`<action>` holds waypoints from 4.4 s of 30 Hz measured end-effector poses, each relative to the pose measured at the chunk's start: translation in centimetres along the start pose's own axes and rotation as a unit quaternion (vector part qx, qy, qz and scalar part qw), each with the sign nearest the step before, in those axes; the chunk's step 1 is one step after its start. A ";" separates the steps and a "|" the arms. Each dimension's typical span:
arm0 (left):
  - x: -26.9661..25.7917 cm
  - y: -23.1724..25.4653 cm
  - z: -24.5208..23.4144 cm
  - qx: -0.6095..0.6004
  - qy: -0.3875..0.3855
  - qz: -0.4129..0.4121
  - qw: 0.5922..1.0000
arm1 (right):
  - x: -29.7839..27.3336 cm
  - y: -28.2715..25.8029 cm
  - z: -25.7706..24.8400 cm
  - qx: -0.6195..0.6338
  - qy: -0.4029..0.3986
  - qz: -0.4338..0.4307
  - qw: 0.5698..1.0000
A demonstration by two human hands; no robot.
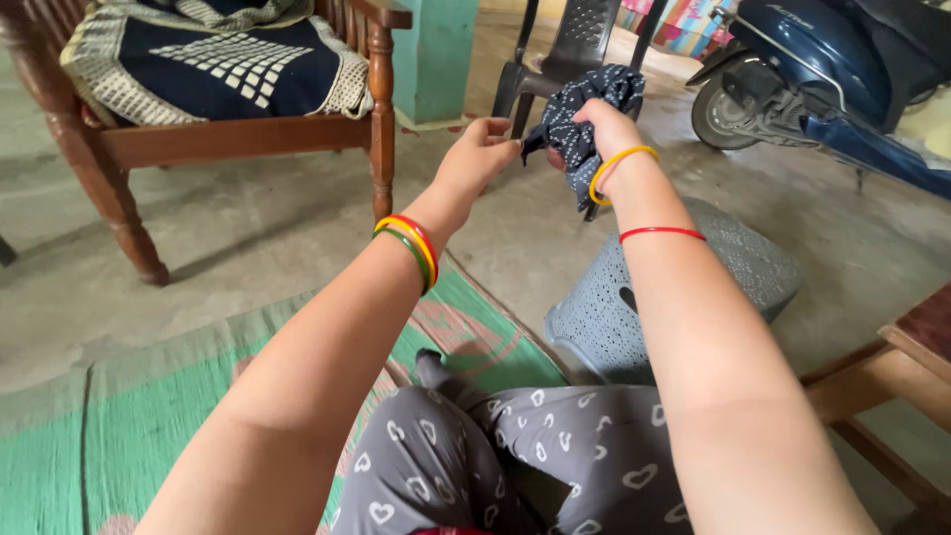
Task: The person wipes a grey plastic stool with a dark cloth, cleaning the top and sides. They then move to a dark brown plastic chair and wipe its seat and backrest with the same cloth.
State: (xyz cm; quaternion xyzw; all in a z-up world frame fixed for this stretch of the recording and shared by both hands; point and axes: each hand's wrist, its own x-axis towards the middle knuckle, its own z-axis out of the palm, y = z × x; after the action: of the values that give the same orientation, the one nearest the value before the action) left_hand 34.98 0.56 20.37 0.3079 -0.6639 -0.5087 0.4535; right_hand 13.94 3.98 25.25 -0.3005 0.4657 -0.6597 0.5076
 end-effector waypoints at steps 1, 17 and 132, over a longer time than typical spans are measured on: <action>-0.5 0.4 0.2 0.004 0.001 -0.015 1.000 | -0.6 0.1 -0.4 -0.002 -0.003 0.001 1.000; -1.8 3.8 15.7 0.069 0.008 -0.032 0.997 | -11.1 -4.2 -11.3 -0.064 -0.030 -0.051 0.996; 64.9 -44.0 26.6 -0.209 0.069 -0.213 0.952 | 58.6 14.7 -38.3 -0.255 0.178 -0.265 0.912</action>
State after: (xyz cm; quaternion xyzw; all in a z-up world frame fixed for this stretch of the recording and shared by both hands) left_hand -17.59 -58.26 -4.73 0.3748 -0.4289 -0.6985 0.4331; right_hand -31.44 -40.55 -7.54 -0.4096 0.6043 -0.6713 0.1284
